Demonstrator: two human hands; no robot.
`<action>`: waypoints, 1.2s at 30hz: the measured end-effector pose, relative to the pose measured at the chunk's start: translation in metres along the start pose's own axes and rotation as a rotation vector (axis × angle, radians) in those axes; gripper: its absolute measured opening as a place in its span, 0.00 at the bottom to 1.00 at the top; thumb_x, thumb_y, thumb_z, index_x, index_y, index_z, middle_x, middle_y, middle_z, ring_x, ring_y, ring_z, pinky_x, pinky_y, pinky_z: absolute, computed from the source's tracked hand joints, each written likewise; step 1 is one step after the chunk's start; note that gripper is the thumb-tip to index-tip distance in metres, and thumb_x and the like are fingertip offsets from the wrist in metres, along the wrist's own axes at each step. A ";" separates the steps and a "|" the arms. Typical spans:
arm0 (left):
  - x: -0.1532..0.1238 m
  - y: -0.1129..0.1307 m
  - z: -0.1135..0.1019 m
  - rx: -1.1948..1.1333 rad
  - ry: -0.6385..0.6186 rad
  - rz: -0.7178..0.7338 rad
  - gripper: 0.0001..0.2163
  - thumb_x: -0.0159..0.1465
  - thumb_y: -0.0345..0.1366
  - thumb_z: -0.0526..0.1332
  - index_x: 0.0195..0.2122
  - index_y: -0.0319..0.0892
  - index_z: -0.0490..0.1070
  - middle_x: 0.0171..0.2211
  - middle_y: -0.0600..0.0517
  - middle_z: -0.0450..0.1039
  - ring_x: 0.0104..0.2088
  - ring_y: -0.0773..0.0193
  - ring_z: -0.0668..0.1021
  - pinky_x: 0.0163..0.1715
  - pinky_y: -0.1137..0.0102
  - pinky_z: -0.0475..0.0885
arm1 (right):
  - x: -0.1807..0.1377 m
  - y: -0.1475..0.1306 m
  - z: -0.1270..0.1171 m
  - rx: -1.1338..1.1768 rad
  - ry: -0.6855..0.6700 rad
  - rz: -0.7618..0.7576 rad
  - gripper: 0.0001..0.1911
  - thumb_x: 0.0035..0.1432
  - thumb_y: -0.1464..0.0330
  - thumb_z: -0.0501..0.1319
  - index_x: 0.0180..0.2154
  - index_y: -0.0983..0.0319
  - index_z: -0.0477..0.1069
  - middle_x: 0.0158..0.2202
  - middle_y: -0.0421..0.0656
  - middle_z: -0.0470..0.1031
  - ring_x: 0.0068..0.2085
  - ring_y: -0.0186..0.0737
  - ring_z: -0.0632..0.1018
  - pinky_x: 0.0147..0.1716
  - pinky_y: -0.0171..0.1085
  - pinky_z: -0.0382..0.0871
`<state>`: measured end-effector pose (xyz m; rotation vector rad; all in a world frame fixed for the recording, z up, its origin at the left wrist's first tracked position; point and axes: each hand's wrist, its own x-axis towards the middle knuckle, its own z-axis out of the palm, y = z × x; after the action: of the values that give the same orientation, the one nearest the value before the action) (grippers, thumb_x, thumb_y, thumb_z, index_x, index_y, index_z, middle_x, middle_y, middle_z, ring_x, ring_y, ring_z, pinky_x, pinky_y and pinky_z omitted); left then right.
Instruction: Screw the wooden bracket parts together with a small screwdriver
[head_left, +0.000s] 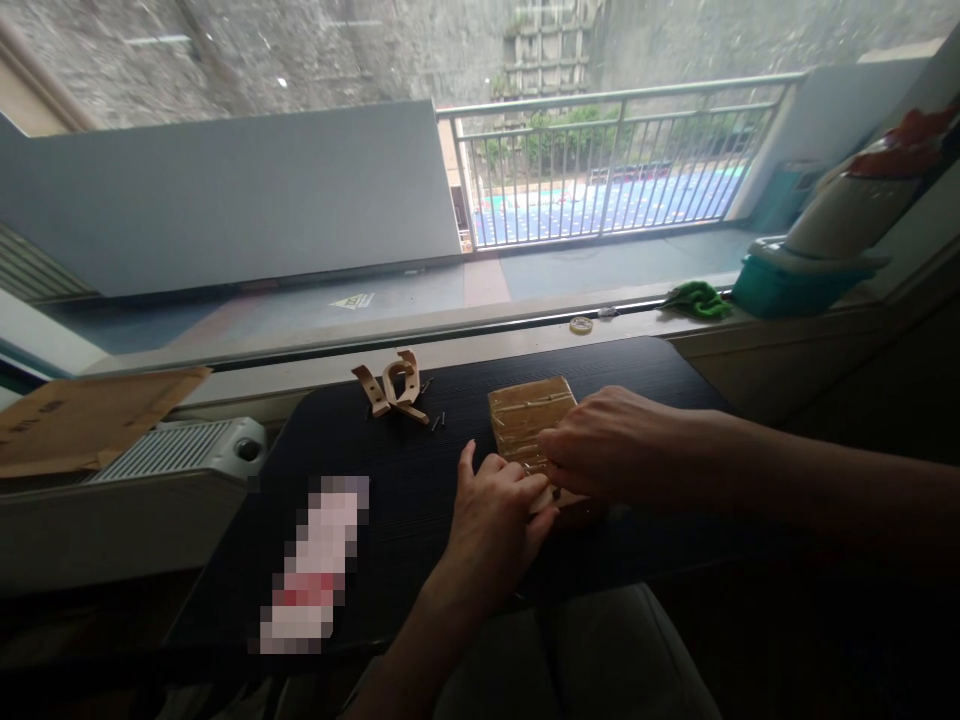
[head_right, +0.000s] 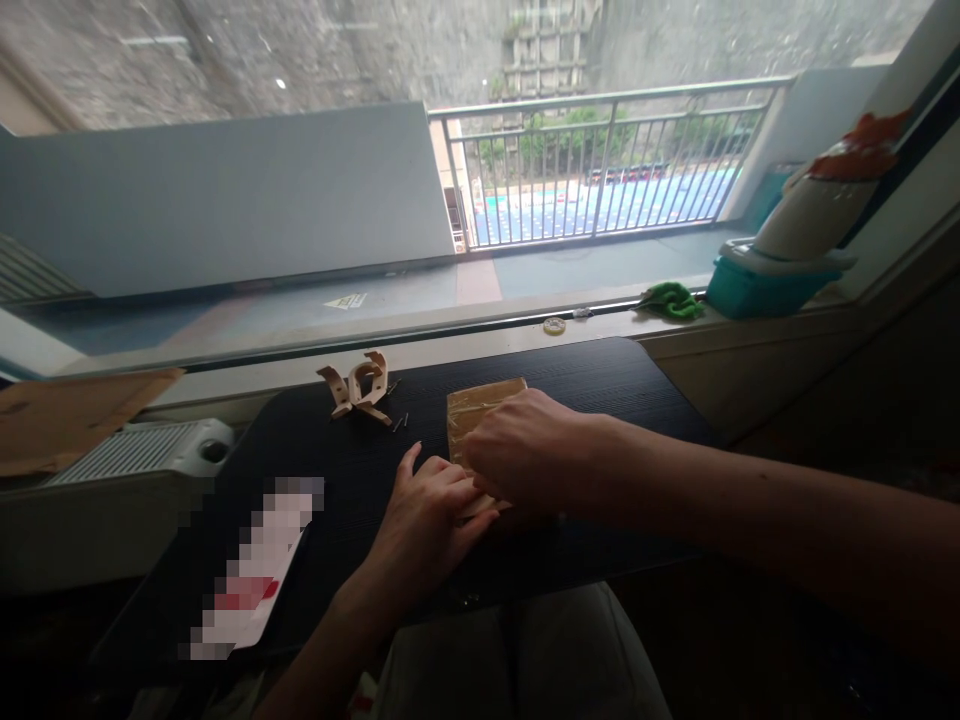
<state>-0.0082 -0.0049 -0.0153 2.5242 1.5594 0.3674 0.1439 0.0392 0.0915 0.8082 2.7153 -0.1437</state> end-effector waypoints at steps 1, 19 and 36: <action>0.000 0.000 0.000 0.000 0.000 0.000 0.05 0.59 0.39 0.60 0.35 0.48 0.73 0.33 0.55 0.74 0.41 0.58 0.71 0.58 0.47 0.45 | -0.001 0.000 -0.002 0.004 0.018 -0.006 0.06 0.57 0.71 0.57 0.30 0.64 0.70 0.25 0.41 0.71 0.25 0.34 0.70 0.20 0.34 0.47; -0.002 0.000 -0.001 -0.015 -0.014 0.010 0.04 0.58 0.38 0.60 0.34 0.48 0.72 0.33 0.55 0.72 0.41 0.58 0.70 0.58 0.47 0.45 | 0.000 0.007 0.001 -0.014 0.033 -0.064 0.12 0.61 0.74 0.51 0.28 0.65 0.70 0.28 0.43 0.73 0.29 0.35 0.72 0.26 0.36 0.51; -0.001 -0.001 0.001 -0.026 0.002 0.005 0.05 0.58 0.38 0.61 0.35 0.48 0.72 0.34 0.54 0.74 0.41 0.58 0.71 0.58 0.47 0.46 | -0.006 0.002 0.003 0.161 0.073 -0.127 0.05 0.54 0.77 0.57 0.27 0.65 0.68 0.28 0.41 0.73 0.30 0.34 0.70 0.28 0.35 0.55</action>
<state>-0.0091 -0.0052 -0.0164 2.5094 1.5392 0.3885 0.1508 0.0372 0.0903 0.6957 2.8527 -0.3726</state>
